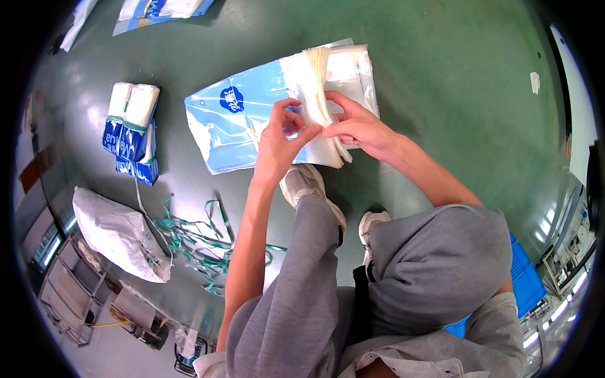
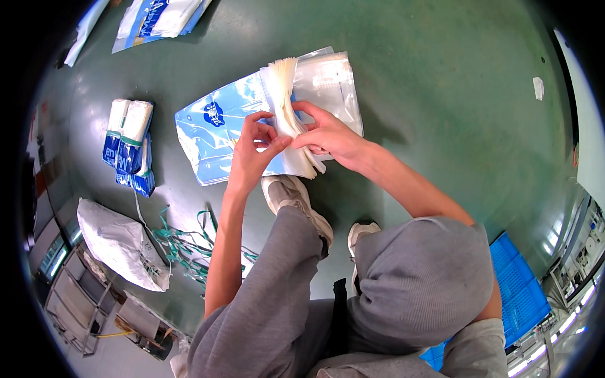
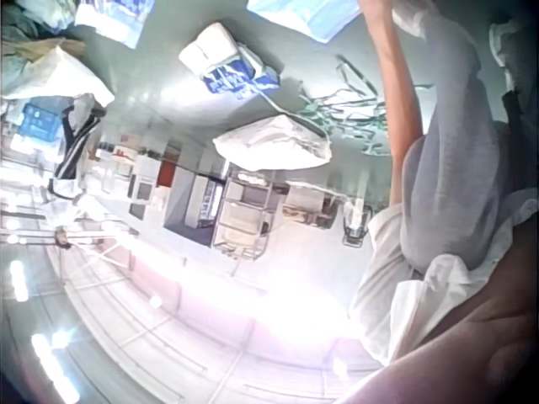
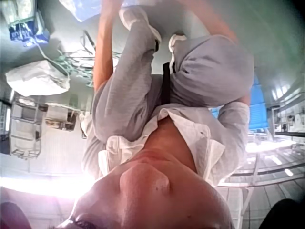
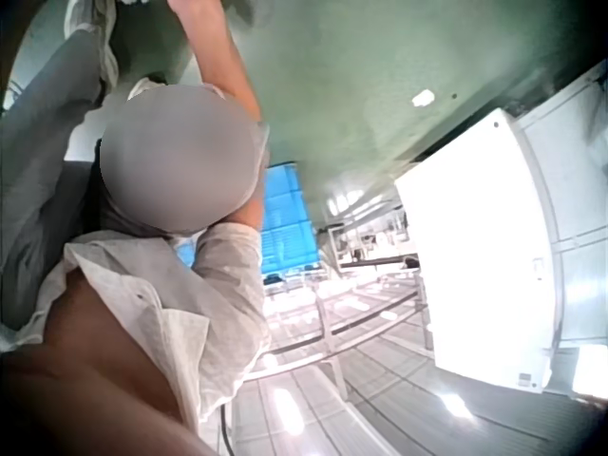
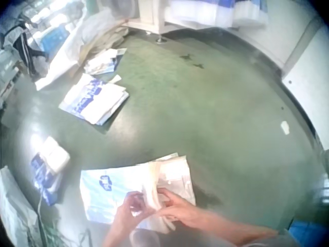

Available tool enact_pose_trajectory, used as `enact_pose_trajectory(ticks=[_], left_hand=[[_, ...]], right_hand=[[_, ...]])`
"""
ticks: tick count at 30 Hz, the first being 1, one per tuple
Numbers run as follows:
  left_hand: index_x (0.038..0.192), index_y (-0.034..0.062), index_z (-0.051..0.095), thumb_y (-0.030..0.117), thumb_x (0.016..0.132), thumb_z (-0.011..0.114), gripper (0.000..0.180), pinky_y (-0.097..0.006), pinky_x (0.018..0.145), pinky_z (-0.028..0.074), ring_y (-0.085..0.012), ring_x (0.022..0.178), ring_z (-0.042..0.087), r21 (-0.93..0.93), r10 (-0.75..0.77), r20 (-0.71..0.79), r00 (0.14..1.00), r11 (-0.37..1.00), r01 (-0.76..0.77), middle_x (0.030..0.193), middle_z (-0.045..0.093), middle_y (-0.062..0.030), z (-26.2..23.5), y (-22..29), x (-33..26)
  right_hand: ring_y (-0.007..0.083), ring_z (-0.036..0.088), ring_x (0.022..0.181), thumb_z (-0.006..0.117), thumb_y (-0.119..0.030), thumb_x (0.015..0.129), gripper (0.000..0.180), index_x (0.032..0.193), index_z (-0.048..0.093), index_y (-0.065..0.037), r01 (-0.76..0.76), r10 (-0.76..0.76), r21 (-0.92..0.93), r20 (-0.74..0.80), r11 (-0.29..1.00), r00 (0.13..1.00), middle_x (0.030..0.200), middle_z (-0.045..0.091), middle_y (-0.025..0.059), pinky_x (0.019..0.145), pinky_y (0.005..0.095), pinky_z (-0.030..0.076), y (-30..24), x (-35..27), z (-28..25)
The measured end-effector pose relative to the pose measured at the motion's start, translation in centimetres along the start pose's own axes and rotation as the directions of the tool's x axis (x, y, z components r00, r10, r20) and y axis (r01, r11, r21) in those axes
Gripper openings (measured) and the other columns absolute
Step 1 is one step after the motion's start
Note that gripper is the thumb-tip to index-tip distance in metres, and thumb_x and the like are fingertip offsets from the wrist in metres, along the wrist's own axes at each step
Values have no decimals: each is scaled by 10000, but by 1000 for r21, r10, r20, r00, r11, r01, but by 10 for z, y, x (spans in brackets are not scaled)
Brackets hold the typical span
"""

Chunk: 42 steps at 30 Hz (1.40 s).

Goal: The person removes a plastic tie from a bundle of plastic bags on the floor, unfolds several individual bags, and hangs them onto a metal rack.

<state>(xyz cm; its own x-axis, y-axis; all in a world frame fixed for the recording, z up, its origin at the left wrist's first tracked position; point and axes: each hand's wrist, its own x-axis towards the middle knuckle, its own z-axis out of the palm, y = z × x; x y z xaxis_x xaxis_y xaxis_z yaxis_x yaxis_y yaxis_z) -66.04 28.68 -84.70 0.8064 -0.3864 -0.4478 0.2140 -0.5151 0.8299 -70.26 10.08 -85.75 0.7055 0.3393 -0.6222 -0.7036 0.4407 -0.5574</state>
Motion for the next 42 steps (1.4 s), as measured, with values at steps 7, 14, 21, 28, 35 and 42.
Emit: enact_pose_trajectory(ticks=[7,14,21,28,35,42], left_hand=[[1215,39,464,237,677,824,678,-352,830,455,-207,936,550,183,3,27,1000,983,-8,929,568,-73,-14,11,2],[1405,60,345,278,651,822,919,-409,1020,387,-353,1219,431,453,188,35,981,872,-184,1388,399,-164,-25,23,-4],[1383,39,361,310,703,783,845,-409,1024,378,-349,1241,427,351,72,138,988,929,-117,1372,433,-171,-52,25,-11],[1401,56,344,346,839,663,709,-406,989,390,-345,1185,471,532,125,-98,987,845,-54,1314,484,-179,-97,29,-103],[1231,60,520,299,861,608,449,-405,910,442,-354,1080,546,505,-401,-277,873,712,487,1145,607,-166,-135,-32,-350],[1242,108,532,287,859,574,425,-413,932,438,-344,1109,547,242,-700,-397,593,544,804,1190,595,-157,-74,-9,-495]], right_hand=[[20,351,494,592,-66,845,658,1421,274,-98,-226,191,155,211,962,959,838,516,-9,422,193,252,-13,1,-6],[21,354,492,633,-128,848,694,1433,263,-78,-313,251,198,286,929,925,804,454,-21,396,185,254,-16,5,8],[2,320,487,652,-125,847,784,1473,182,-76,-379,345,29,353,925,870,755,447,-34,400,172,229,-25,21,27],[4,258,412,586,-35,835,400,1218,494,-107,-302,256,141,273,943,927,842,597,26,349,164,212,-42,22,51],[31,246,337,502,-53,890,481,1356,431,-155,-314,125,438,408,842,904,975,642,153,297,155,254,-55,18,93],[39,282,341,509,-79,930,425,1345,425,-120,-348,33,512,527,786,849,1138,584,199,306,166,283,-33,25,155]])
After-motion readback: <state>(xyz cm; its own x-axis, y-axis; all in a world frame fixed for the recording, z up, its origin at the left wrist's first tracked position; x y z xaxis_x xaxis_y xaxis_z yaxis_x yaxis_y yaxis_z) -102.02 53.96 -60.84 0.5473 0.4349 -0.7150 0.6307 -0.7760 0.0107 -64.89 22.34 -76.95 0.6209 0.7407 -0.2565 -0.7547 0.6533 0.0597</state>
